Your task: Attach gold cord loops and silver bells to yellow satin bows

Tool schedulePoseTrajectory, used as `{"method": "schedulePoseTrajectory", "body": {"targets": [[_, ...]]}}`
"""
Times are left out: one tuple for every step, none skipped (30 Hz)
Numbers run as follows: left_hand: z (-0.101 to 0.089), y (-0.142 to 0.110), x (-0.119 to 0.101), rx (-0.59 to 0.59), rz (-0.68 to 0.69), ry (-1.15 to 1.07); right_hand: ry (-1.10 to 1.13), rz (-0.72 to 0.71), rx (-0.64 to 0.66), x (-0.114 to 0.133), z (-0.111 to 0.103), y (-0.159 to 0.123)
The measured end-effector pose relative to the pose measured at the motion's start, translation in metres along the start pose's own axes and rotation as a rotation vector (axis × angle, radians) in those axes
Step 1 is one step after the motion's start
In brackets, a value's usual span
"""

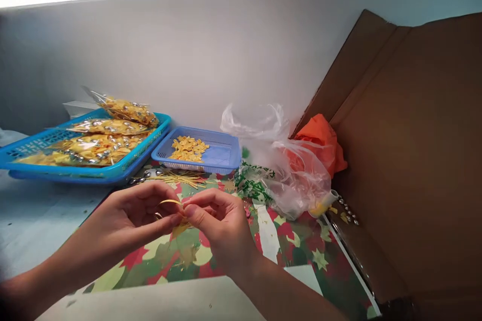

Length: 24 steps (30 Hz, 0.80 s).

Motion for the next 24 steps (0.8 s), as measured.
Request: {"method": "schedulePoseTrajectory", "body": {"targets": [[-0.002,0.009,0.002,0.013,-0.02,0.001,0.011,-0.012,-0.004,0.005,0.0,0.008],[-0.005,0.017,0.004,0.023,-0.033,0.002,0.033,-0.016,-0.008,0.009,-0.001,0.016],[-0.009,0.025,0.006,0.028,-0.042,-0.002,0.06,-0.016,-0.01,0.013,-0.002,0.024],[-0.012,0.033,0.009,0.033,-0.05,-0.01,0.086,-0.01,-0.011,0.016,-0.002,0.032],[-0.016,0.04,0.011,0.036,-0.057,-0.017,0.108,0.0,-0.008,0.018,-0.002,0.04],[-0.019,0.047,0.013,0.038,-0.062,-0.024,0.125,0.011,-0.007,0.02,-0.002,0.048],[-0.022,0.053,0.016,0.04,-0.069,-0.03,0.137,0.02,-0.01,0.023,-0.002,0.054],[-0.025,0.059,0.019,0.04,-0.079,-0.039,0.145,0.03,-0.016,0.024,-0.002,0.06],[-0.027,0.064,0.022,0.038,-0.092,-0.051,0.148,0.042,-0.024,0.025,-0.002,0.065],[-0.029,0.068,0.026,0.034,-0.106,-0.065,0.152,0.054,-0.034,0.025,-0.003,0.07],[-0.03,0.071,0.03,0.027,-0.123,-0.085,0.158,0.066,-0.048,0.025,-0.004,0.074],[-0.032,0.073,0.034,0.018,-0.141,-0.109,0.165,0.08,-0.066,0.024,-0.005,0.077],[-0.032,0.075,0.039,0.01,-0.16,-0.138,0.169,0.098,-0.085,0.021,-0.007,0.08],[-0.033,0.075,0.043,0.001,-0.181,-0.173,0.171,0.116,-0.107,0.018,-0.009,0.083],[-0.033,0.076,0.048,-0.006,-0.2,-0.21,0.171,0.134,-0.13,0.015,-0.012,0.085],[-0.032,0.076,0.052,-0.01,-0.221,-0.249,0.167,0.152,-0.153,0.012,-0.015,0.086],[-0.031,0.075,0.056,-0.009,-0.243,-0.286,0.159,0.168,-0.172,0.008,-0.017,0.087],[-0.029,0.075,0.059,-0.002,-0.266,-0.32,0.151,0.179,-0.186,0.005,-0.02,0.088],[-0.027,0.074,0.062,0.006,-0.289,-0.349,0.142,0.186,-0.195,0.003,-0.022,0.089],[-0.025,0.073,0.065,0.015,-0.313,-0.373,0.132,0.189,-0.194,0.001,-0.023,0.09],[-0.023,0.072,0.067,0.022,-0.335,-0.395,0.122,0.19,-0.184,0.0,-0.023,0.09],[-0.021,0.071,0.069,0.027,-0.353,-0.413,0.115,0.189,-0.174,-0.001,-0.023,0.091],[-0.021,0.07,0.071,0.027,-0.364,-0.421,0.11,0.192,-0.163,-0.002,-0.023,0.092],[-0.022,0.069,0.074,0.024,-0.372,-0.422,0.109,0.2,-0.158,-0.004,-0.024,0.092]]}}
Point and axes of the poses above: each hand's wrist, its own y-axis towards the middle knuckle, its own z-axis out of the palm, x = y × z, the point moved 10 cm from there along y, towards the middle knuckle, and after that the axes turned 15 degrees about z, right-handed, at the moved point
